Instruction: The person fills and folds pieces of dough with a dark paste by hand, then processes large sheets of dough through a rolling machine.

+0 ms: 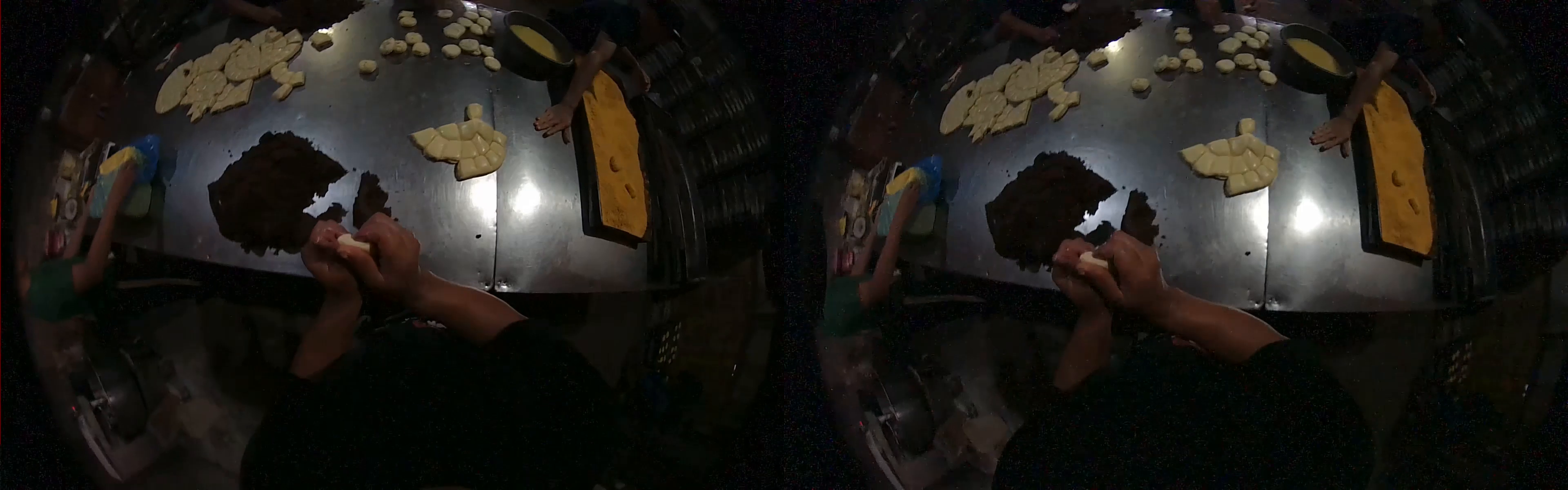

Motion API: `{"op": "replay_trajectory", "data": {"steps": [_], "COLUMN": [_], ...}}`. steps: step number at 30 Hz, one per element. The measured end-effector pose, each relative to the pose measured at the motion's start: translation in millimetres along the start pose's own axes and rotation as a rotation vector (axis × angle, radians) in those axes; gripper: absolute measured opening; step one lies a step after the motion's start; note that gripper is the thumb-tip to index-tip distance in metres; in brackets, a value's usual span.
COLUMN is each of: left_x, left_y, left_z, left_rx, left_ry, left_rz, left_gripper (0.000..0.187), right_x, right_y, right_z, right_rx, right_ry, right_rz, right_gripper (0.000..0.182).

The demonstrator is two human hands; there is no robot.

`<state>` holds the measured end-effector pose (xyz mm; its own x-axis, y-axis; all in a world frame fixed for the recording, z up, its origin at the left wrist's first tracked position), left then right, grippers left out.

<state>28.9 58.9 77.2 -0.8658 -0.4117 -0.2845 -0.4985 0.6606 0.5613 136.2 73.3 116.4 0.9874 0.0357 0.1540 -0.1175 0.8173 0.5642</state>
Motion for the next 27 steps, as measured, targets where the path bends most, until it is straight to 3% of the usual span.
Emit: {"op": "replay_trajectory", "data": {"steps": [2,3,4,5,7,8,10,11,12,14,15,16,18,19,21,24,26,27], "left_x": [32,41,49,62,79,81,63,65,70,78,88,96,111,111,120,131,132,127], "left_y": [3,0,-1,-10,-28,-34,-40,-42,-46,-61,-68,-74,-82,-82,-89,-100,-102,-99], "left_z": [12,3,-4,-3,2,6,-2,-1,5,35,45,54,64,58,56,57,54,52], "left_rx": [0.352,0.367,0.383,0.388,0.578,0.585,0.887,1.013,1.015,1.059,0.989,0.986,0.984,1.022,1.026,1.011,1.013,1.011], "left_ry": [-0.461,-0.221,0.017,0.019,-0.1,-0.099,-0.354,-0.5,-0.497,-0.553,-0.334,-0.325,-0.359,-0.263,-0.198,-0.142,-0.115,-0.104], "left_rz": [-0.12,-0.154,-0.183,-0.192,-0.119,-0.124,-0.406,-0.374,-0.384,-0.276,-0.256,-0.265,-0.297,-0.409,-0.427,-0.44,-0.472,-0.477], "left_gripper": [0.047,0.05,0.054,0.054,0.058,0.058,0.056,0.054,0.054,0.045,0.04,0.04,0.035,0.034,0.034,0.034,0.033,0.033], "right_x": [-18,-27,-29,-31,-33,-35,-37,-38,-41,-52,-52,-47,-29,-20,-6,0,-8,-15], "right_y": [1,-3,-2,-2,-6,-7,-11,-15,-29,-75,-94,-96,-89,-76,-50,-11,4,5], "right_z": [11,11,14,15,10,9,10,13,6,-22,-31,-42,-72,-93,-150,-216,-235,-240], "right_rx": [-0.097,-0.305,-0.309,-0.349,-0.43,-0.436,-0.327,-0.32,-0.323,0.029,0.085,0.086,-0.153,-0.132,-0.195,-0.039,0.152,0.249], "right_ry": [-0.042,0.042,0.042,0.037,-0.073,-0.074,-0.376,-0.447,-0.443,-0.676,-0.617,-0.605,-0.1,-0.231,-0.522,-0.673,-0.762,-0.691], "right_rz": [0.069,0.137,0.15,0.313,0.631,0.636,0.537,0.569,0.578,0.62,0.626,0.631,0.799,0.717,0.578,0.645,0.861,0.795], "right_gripper": [0.027,0.032,0.032,0.031,0.027,0.027,0.024,0.021,0.021,0.026,0.04,0.04,0.044,0.045,0.042,0.051,0.056,0.049]}}
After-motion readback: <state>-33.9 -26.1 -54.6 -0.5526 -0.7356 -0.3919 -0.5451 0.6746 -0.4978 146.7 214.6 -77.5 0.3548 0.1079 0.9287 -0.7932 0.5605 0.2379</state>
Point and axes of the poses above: each hand's wrist, its own y-axis towards the middle knuckle, its own x-axis out of the back of the hand, z = x × y, the point moved 3 cm from there along y, towards the middle knuckle, and after that the axes turned 12 degrees about -x, right-handed, at the moved point
